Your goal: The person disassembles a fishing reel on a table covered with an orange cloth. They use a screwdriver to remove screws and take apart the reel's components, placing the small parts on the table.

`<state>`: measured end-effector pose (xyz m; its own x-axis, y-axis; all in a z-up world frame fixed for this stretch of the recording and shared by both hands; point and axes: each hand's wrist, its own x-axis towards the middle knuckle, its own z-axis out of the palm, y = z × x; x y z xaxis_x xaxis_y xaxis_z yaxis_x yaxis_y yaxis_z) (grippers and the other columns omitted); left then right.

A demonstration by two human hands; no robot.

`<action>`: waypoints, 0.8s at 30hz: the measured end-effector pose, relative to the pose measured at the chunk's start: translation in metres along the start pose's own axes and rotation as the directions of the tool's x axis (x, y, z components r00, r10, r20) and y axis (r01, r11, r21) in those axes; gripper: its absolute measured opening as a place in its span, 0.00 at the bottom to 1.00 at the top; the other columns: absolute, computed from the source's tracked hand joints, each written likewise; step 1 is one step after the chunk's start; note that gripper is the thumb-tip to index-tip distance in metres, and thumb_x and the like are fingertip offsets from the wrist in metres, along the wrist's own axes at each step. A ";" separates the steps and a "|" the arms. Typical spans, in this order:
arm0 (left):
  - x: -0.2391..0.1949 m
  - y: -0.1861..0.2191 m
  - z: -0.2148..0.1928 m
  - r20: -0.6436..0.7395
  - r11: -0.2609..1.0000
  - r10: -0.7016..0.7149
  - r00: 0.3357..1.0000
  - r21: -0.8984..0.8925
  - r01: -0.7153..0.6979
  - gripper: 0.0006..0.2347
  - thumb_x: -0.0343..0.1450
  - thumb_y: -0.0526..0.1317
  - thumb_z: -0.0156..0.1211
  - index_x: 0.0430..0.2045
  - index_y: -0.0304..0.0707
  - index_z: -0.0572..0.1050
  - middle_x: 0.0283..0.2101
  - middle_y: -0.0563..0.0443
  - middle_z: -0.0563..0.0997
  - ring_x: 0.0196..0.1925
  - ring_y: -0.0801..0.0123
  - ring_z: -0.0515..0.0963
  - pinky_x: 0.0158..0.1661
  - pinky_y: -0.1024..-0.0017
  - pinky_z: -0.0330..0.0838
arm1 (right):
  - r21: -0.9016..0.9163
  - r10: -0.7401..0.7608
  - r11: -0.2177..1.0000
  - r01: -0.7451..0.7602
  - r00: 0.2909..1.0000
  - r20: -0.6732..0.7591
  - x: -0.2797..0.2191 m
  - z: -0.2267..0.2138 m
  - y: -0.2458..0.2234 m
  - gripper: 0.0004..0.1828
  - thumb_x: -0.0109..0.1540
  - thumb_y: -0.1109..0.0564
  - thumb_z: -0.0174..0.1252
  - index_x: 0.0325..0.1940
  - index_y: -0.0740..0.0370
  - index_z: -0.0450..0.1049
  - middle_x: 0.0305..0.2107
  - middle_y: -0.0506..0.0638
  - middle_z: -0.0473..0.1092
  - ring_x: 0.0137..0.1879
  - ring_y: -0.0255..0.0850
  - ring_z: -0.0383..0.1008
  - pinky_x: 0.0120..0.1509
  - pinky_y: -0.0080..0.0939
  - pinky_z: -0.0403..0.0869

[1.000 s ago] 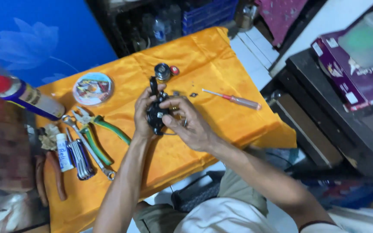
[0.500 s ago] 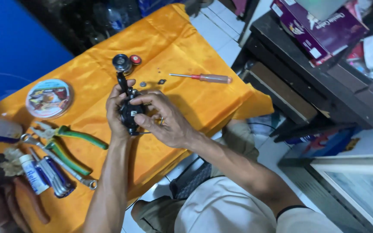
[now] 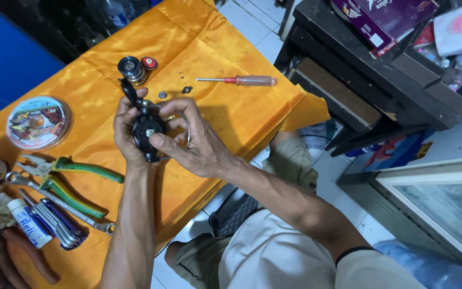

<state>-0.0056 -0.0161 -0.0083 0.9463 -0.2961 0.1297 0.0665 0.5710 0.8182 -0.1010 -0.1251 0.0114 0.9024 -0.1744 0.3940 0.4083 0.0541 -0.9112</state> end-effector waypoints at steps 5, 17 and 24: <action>0.003 -0.003 -0.011 -0.004 0.999 0.012 1.000 -0.042 -0.012 0.21 0.66 0.43 0.48 0.52 0.30 0.71 0.31 0.46 0.72 0.36 0.63 0.82 0.36 0.72 0.80 | -0.006 0.063 0.998 -0.063 0.998 0.020 0.005 0.003 -0.017 0.40 0.63 0.43 0.66 0.71 0.58 0.55 0.61 0.63 0.66 0.57 0.48 0.74 0.46 0.43 0.78; 0.003 -0.015 -0.016 -0.044 1.000 0.022 0.999 -0.013 -0.022 0.23 0.65 0.45 0.47 0.53 0.35 0.71 0.35 0.47 0.76 0.43 0.64 0.84 0.43 0.68 0.82 | 0.174 0.169 0.968 -0.179 0.983 0.074 0.009 -0.006 0.009 0.37 0.59 0.47 0.71 0.68 0.59 0.66 0.58 0.60 0.68 0.56 0.44 0.75 0.50 0.41 0.80; 0.004 -0.021 -0.003 -0.097 0.981 0.154 0.983 -0.104 -0.164 0.19 0.65 0.42 0.50 0.48 0.33 0.75 0.40 0.45 0.80 0.42 0.64 0.81 0.43 0.74 0.75 | 0.179 0.162 0.965 -0.190 0.973 0.162 0.022 -0.010 0.007 0.36 0.62 0.47 0.67 0.68 0.63 0.63 0.57 0.56 0.67 0.55 0.40 0.74 0.53 0.43 0.81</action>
<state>-0.0020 -0.0270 -0.0268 0.9715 -0.1287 0.1992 -0.0571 0.6884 0.7231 -0.0796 -0.1383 0.0121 0.9668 -0.0013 0.2556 0.2471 0.2615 -0.9330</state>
